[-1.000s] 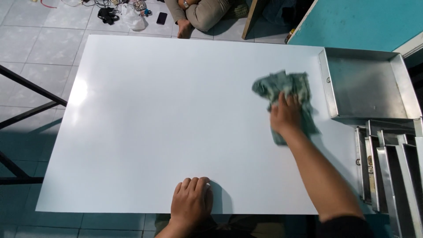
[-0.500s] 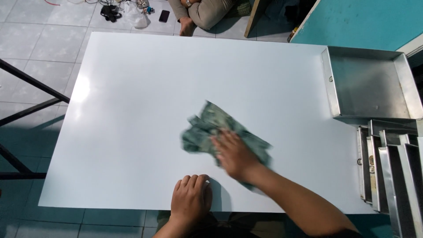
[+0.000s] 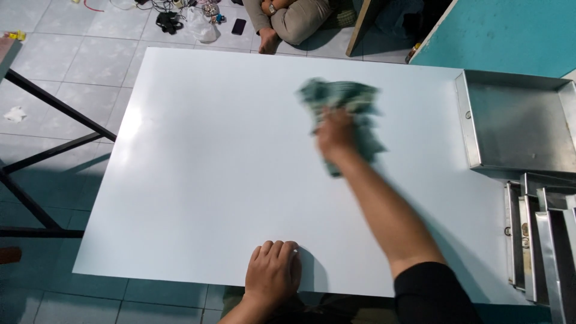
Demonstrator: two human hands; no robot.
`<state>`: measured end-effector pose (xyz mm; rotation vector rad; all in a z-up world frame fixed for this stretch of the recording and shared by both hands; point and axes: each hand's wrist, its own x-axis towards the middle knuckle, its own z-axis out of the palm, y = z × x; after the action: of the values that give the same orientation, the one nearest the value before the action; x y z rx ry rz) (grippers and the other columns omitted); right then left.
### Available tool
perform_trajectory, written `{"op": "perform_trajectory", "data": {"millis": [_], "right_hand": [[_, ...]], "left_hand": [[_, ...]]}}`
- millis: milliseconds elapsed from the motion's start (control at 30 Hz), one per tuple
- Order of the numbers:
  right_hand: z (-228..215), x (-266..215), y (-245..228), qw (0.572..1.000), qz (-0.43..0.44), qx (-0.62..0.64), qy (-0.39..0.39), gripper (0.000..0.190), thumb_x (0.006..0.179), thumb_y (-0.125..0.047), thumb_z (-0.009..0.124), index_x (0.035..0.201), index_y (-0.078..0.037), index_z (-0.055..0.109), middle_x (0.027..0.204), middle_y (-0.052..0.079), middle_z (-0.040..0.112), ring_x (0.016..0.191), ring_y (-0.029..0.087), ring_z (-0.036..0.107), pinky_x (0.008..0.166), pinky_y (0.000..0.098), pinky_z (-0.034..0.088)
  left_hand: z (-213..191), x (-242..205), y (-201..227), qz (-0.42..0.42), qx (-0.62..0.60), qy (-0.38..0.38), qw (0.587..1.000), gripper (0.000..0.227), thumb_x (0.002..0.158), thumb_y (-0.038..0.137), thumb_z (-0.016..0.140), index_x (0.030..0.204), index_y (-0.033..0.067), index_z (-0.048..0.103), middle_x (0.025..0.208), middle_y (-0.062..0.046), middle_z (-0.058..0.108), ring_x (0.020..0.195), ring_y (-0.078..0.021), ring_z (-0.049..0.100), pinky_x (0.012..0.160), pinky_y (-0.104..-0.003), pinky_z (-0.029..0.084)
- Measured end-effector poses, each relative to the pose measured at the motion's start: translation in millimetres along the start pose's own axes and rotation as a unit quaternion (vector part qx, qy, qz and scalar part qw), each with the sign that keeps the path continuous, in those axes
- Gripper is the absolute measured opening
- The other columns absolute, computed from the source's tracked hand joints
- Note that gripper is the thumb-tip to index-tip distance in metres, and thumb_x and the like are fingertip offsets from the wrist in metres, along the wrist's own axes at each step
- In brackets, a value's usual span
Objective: The person wipes a white table surface with a green cloth using their right hand. They move the cloth back and forth across the table repeatedly. A second person sits on the floor in the background.
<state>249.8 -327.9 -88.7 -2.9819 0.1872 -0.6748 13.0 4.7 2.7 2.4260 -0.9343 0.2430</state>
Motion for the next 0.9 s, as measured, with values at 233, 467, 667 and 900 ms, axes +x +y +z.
{"op": "perform_trajectory", "data": {"millis": [233,467,667,900], "right_hand": [[-123.1,-101.8,-142.6,0.953,-0.179,0.144,-0.198,0.060,0.102,-0.022,0.044,0.156,0.002,0.036,0.153,0.029,0.044,0.149,0.050,0.029,0.122,0.0607,0.024],[-105.9,-146.5,14.5,0.973,-0.116,0.175,-0.092,0.052,0.097,-0.017,0.052,0.147,-0.003,0.051,0.140,0.027,0.056,0.140,0.052,0.043,0.120,0.0650,0.023],[-40.7,-31.2,28.5,0.988,0.053,0.062,-0.131,0.060,0.098,-0.029,0.042,0.154,-0.006,0.040,0.149,0.026,0.044,0.141,0.049,0.030,0.117,0.0586,0.024],[-156.4,-43.4,-185.8,0.920,-0.079,0.213,-0.320,0.059,0.104,-0.013,0.033,0.162,-0.004,0.025,0.165,0.035,0.016,0.153,0.052,0.012,0.124,0.0574,0.022]], "left_hand": [[-4.6,0.1,1.1,-0.026,-0.004,-0.028,0.999,0.012,0.090,0.021,0.058,0.099,0.0141,0.063,0.079,-0.004,0.062,0.071,-0.0291,0.055,0.062,-0.042,0.042],[-5.6,0.6,-1.8,0.005,-0.003,0.000,1.000,0.011,0.092,0.022,0.056,0.096,0.0135,0.062,0.078,-0.004,0.060,0.067,-0.0277,0.052,0.058,-0.040,0.039],[-3.0,-1.4,-1.6,0.012,0.001,0.000,1.000,0.009,0.093,0.020,0.056,0.095,0.0129,0.061,0.077,-0.004,0.059,0.067,-0.0276,0.052,0.059,-0.039,0.039],[-4.9,-3.8,-2.2,-0.002,-0.006,-0.011,1.000,0.012,0.086,0.017,0.058,0.096,0.0142,0.061,0.079,-0.005,0.061,0.070,-0.0292,0.054,0.061,-0.040,0.040]]}}
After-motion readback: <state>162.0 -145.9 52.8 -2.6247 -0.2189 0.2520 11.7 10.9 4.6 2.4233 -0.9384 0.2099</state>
